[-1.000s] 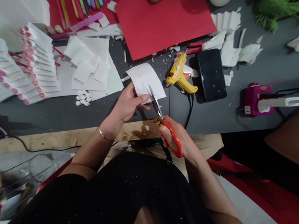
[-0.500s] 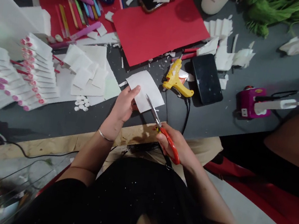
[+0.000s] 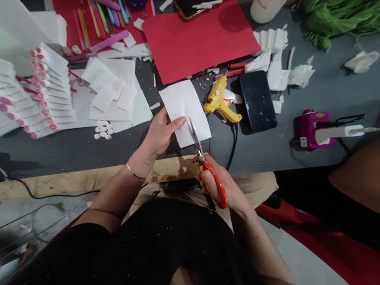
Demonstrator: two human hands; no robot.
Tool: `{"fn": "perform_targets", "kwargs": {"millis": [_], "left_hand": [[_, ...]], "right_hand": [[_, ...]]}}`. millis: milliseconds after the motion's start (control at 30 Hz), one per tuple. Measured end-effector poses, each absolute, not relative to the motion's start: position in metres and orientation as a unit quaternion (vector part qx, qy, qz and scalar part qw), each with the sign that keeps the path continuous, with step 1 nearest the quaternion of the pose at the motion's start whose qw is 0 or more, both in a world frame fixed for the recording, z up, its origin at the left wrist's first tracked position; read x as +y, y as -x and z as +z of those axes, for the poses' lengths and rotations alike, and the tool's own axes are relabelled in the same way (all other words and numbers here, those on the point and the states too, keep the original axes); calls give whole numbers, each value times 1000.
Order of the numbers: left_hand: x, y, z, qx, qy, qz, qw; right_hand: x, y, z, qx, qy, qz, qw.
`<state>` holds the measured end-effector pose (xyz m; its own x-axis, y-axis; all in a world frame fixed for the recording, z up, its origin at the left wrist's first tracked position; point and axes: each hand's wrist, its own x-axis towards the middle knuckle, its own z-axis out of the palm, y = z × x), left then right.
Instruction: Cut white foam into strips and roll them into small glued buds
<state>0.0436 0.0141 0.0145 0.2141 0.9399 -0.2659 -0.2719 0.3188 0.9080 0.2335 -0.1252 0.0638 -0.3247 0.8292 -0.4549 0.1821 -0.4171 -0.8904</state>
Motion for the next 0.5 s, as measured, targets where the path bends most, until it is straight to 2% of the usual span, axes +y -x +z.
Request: {"fn": "perform_targets", "kwargs": {"millis": [500], "left_hand": [[12,-44,25,422,-409,445,676]], "right_hand": [[-128,-227,66,-481,555,624,267]]}}
